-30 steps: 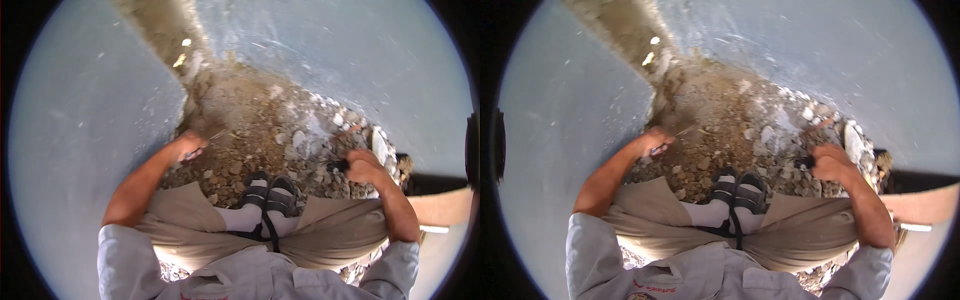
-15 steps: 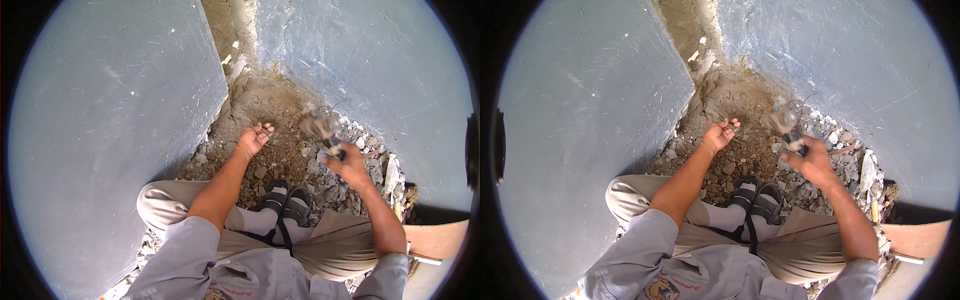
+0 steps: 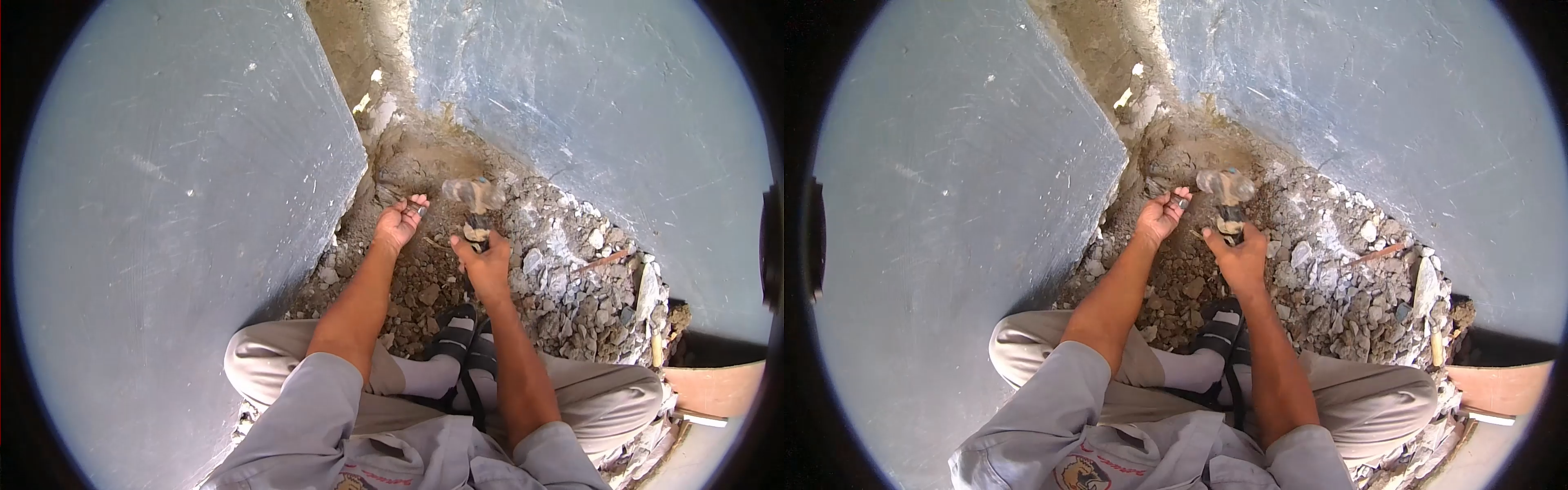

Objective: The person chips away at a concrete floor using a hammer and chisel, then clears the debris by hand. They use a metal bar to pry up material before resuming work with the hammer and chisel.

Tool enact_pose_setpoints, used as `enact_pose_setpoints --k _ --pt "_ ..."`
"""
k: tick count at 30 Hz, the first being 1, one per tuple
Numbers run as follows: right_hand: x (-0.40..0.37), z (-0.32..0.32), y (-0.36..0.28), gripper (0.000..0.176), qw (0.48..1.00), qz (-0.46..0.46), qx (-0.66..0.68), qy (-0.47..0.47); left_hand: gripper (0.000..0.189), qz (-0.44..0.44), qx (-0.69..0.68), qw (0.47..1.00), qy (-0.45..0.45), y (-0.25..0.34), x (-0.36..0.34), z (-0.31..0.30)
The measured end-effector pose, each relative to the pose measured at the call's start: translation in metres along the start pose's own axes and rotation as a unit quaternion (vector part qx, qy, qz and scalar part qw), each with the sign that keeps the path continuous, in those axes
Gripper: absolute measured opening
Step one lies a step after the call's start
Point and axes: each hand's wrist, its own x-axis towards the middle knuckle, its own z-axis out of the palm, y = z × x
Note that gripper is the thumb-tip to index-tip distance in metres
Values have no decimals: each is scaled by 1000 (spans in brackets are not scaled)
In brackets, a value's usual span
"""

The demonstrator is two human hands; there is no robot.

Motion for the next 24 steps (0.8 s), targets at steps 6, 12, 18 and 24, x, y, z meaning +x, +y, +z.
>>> enact_pose_setpoints --k 6,12,18,24 --pt "17 -10 -35 25 996 -23 85 22 21 41 -100 994 -9 -3 12 7" --pt "34 -12 -96 19 952 -183 152 192 21 58 -168 984 -14 2 22 31" --pt "55 45 57 22 981 171 45 -78 19 68 -95 993 -20 -3 18 33" --pt "51 8 -11 26 994 42 101 26 19 46 -87 994 -42 -5 28 18"
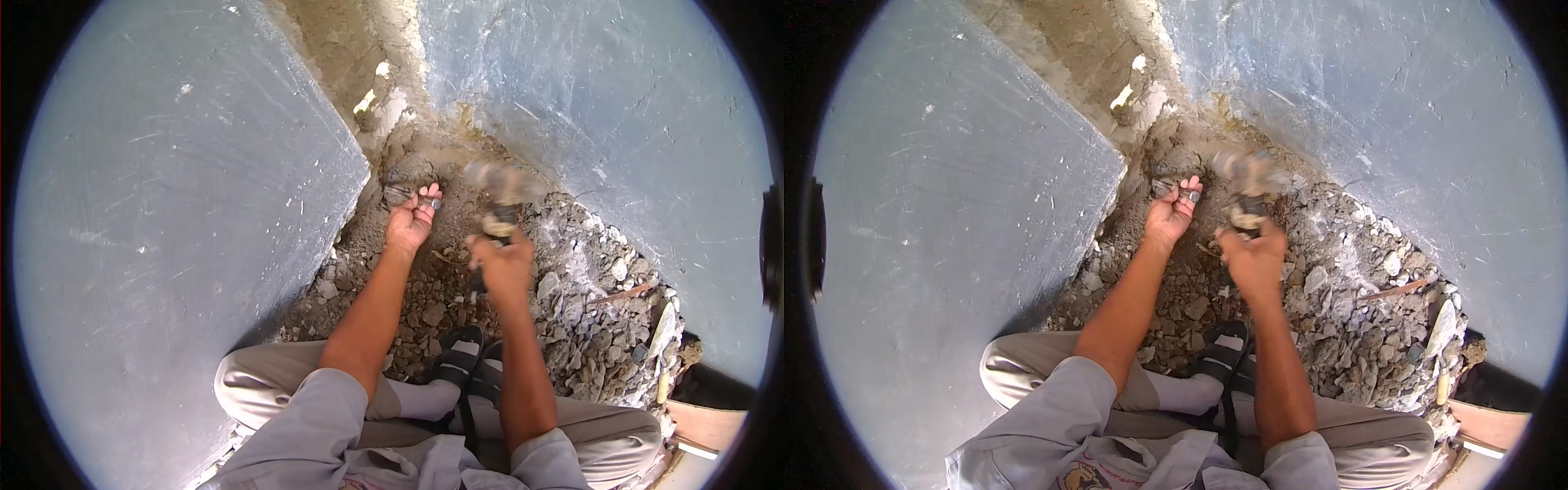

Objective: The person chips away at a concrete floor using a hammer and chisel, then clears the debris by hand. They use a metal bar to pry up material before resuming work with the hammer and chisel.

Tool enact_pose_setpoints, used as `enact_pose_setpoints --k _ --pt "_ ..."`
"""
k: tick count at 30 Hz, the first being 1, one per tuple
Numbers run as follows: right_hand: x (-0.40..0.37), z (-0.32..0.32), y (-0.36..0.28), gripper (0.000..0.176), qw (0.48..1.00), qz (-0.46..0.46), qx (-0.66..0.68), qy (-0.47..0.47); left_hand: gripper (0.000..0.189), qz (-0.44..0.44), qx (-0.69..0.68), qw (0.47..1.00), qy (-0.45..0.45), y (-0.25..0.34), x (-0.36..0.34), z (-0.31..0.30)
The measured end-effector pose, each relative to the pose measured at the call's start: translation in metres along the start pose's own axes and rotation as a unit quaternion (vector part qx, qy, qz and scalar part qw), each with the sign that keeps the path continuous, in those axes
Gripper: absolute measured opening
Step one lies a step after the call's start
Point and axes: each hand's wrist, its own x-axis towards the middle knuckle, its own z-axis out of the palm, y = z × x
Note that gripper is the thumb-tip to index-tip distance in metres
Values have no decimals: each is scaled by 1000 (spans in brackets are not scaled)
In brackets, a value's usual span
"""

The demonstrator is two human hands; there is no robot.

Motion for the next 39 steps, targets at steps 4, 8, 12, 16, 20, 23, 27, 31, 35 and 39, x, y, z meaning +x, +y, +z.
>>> enact_pose_setpoints --k 4,8,12,16,20,23,27,31,35,39 --pt "-9 -6 -71 12 973 -197 16 119 20 9 -25 999 27 -1 -2 10" --pt "-2 31 26 8 963 -170 114 178 17 -4 23 1000 15 1 -4 10" --pt "3 21 79 19 966 187 -143 -106 20 -40 41 997 41 -2 26 -53" --pt "-12 13 58 18 992 1 -110 -66 19 -4 80 993 83 -9 9 -43" --pt "-9 16 2 15 982 -176 11 65 24 3 21 1000 -2 6 1 -9" --pt "-7 22 47 17 960 -222 -58 161 21 4 -9 1000 2 15 8 -8" --pt "9 23 106 21 968 -22 -248 -32 19 0 10 998 65 9 6 -3" --pt "3 20 42 23 990 70 -115 -34 19 11 62 998 -6 12 4 -9" --pt "-4 5 -33 20 969 -215 -84 87 20 -3 60 998 -12 11 3 -6" --pt "2 16 -16 15 906 -397 -48 139 26 -15 74 997 -22 14 7 -7"
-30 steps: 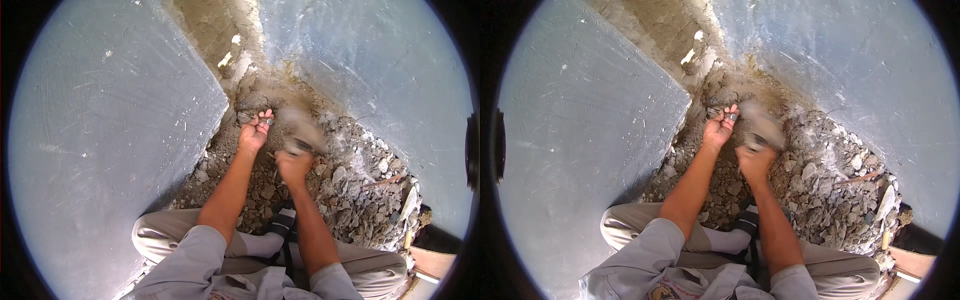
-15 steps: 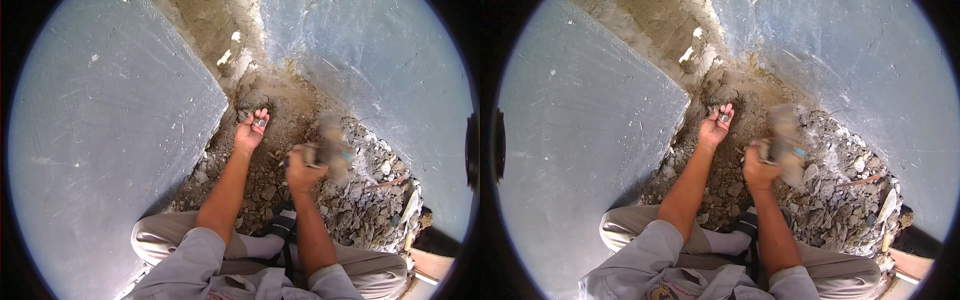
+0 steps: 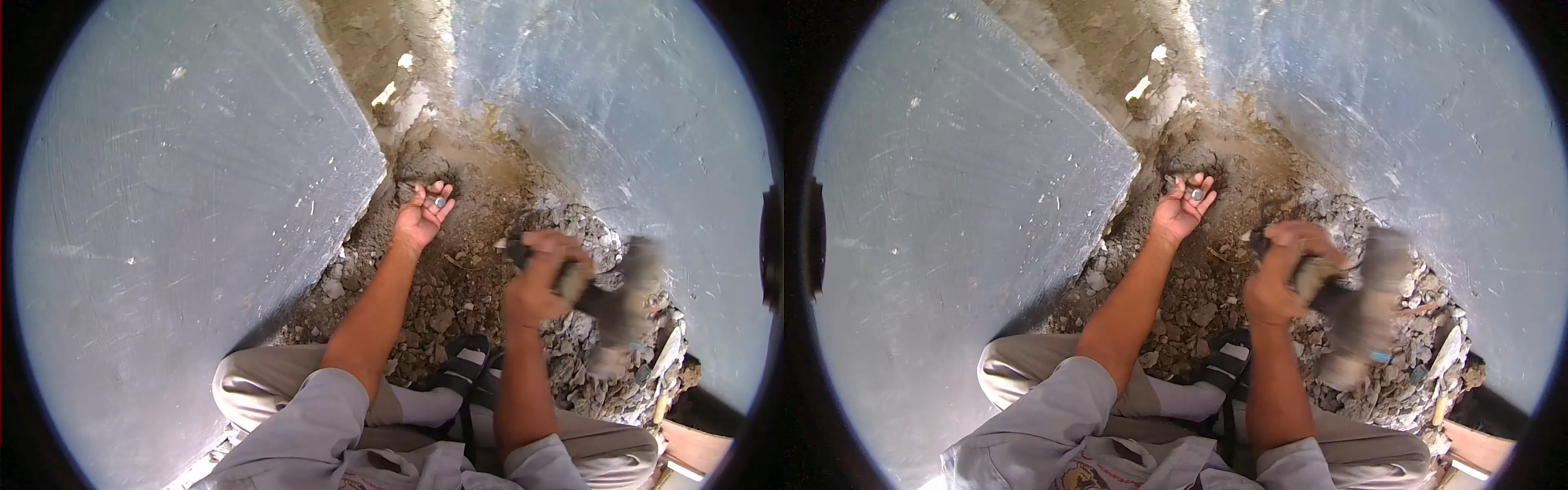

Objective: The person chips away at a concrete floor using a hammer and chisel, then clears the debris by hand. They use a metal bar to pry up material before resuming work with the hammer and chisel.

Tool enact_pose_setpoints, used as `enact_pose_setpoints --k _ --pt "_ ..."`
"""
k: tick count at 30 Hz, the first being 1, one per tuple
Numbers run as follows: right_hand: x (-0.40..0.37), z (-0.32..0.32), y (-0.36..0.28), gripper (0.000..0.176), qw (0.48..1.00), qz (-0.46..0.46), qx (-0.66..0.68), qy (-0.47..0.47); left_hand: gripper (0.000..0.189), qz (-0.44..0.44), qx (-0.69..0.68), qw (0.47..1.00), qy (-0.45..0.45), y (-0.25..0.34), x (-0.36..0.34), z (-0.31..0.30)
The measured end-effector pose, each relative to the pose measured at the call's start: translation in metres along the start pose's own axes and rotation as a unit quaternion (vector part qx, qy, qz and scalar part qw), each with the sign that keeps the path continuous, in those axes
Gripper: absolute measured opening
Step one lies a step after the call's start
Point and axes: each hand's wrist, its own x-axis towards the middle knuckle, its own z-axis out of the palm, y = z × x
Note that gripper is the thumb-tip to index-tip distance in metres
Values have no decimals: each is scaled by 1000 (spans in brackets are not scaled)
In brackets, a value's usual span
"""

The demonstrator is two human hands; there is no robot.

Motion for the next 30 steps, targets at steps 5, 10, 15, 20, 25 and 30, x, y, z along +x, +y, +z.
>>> enact_pose_setpoints --k 5,10,15,20,25,30 --pt "-93 14 89 17 857 441 -86 -254 28 3 -1 1000 -16 -2 13 -16" --pt "-41 0 24 17 954 261 53 -135 29 -3 40 998 -44 4 -2 -1" --pt "-5 -1 -3 18 991 106 75 22 29 -20 24 999 -32 5 7 -14" --pt "-89 16 109 18 841 443 -116 -288 26 -29 -7 999 -32 1 11 -23" --pt "-81 -10 62 20 836 517 -43 -178 14 -56 24 997 38 2 22 -40" --pt "-59 -28 70 19 863 486 1 -139 9 -192 299 927 116 2 -4 -53"
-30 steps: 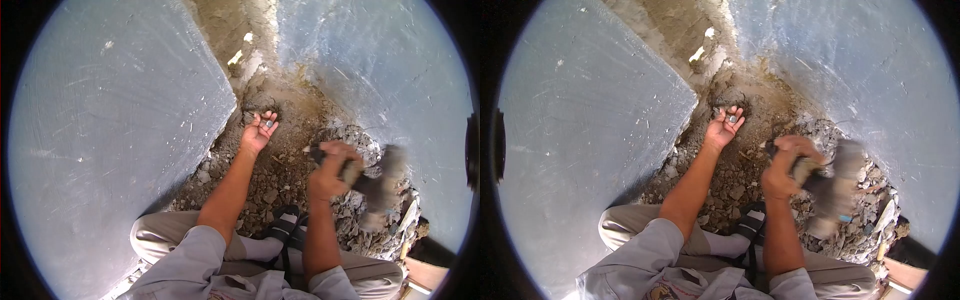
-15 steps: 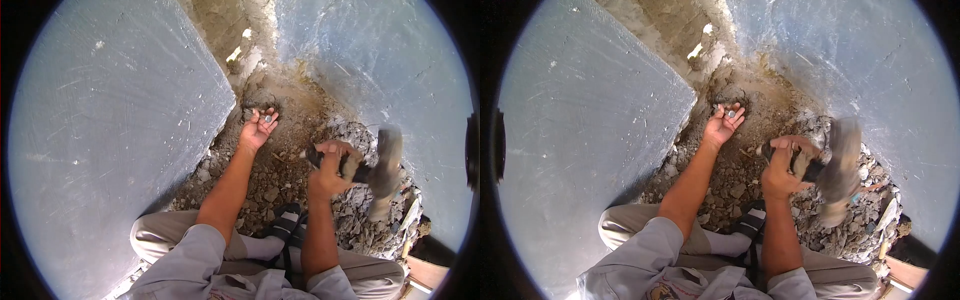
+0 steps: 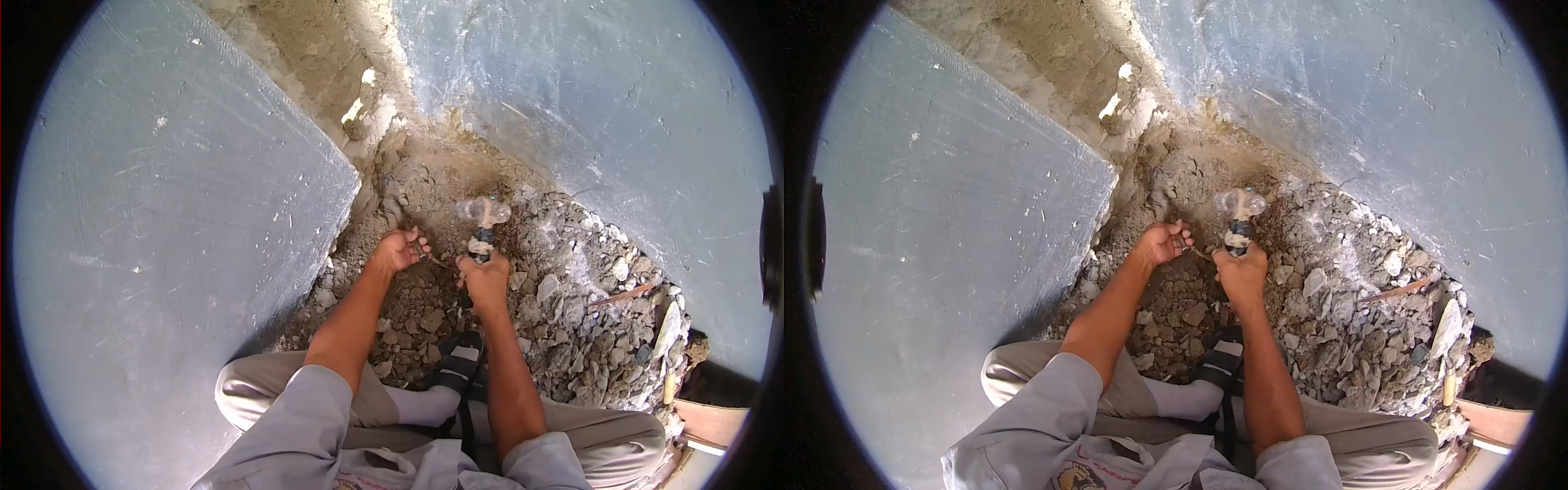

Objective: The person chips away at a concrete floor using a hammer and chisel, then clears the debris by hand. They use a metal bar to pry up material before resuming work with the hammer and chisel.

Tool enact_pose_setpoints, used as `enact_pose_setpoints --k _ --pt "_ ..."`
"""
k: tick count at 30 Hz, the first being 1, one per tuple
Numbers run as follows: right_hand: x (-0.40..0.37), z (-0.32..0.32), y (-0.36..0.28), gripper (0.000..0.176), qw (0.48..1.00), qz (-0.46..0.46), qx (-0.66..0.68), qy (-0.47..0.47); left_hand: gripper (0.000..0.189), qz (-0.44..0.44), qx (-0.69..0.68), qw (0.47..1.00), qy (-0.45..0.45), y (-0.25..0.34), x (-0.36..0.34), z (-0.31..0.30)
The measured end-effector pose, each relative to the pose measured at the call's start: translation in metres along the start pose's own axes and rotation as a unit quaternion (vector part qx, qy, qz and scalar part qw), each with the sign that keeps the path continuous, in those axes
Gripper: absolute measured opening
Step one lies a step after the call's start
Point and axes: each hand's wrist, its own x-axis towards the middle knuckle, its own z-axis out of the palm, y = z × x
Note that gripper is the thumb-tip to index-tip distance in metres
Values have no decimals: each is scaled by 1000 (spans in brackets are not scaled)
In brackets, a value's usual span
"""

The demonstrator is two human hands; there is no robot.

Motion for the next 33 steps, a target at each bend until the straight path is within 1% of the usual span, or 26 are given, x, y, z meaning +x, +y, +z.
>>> enact_pose_setpoints --k 3,4,6,8,11,14,17,20,24,27,28,31,32,33 --pt "-4 -7 -26 20 1000 8 25 16 8 35 -189 979 -72 6 -10 45" --pt "-3 -11 -28 21 999 -7 39 17 12 67 -187 974 -112 6 -18 59" --pt "-6 -17 -36 21 998 -37 52 20 12 92 -170 975 -108 0 -33 82" --pt "-14 -20 -57 20 996 -66 57 19 13 118 -154 976 -103 -3 -41 88" --pt "-12 -22 -54 20 987 -130 87 23 13 130 -223 964 -66 0 -40 79" --pt "-13 -22 -53 19 984 -140 109 26 12 140 -220 963 -66 5 -24 53" --pt "-11 -22 -49 17 984 -141 102 40 10 140 -227 963 -44 5 -19 58" --pt "-11 -24 -54 18 985 -132 98 46 9 137 -223 964 -47 1 -15 60" --pt "-11 -32 -67 19 985 -136 97 48 10 133 -253 958 -11 5 -3 71" --pt "-7 -34 -65 18 963 -197 161 84 11 141 -280 949 19 11 14 86" --pt "-9 -30 -69 14 956 -218 164 109 12 143 -286 947 31 13 22 91" --pt "-1 -3 -52 9 921 -191 277 197 11 151 -319 935 42 21 34 99" --pt "2 10 -32 7 927 -162 271 203 11 152 -324 933 49 23 32 103" --pt "13 17 7 8 961 -85 208 160 11 153 -328 931 54 23 31 107"
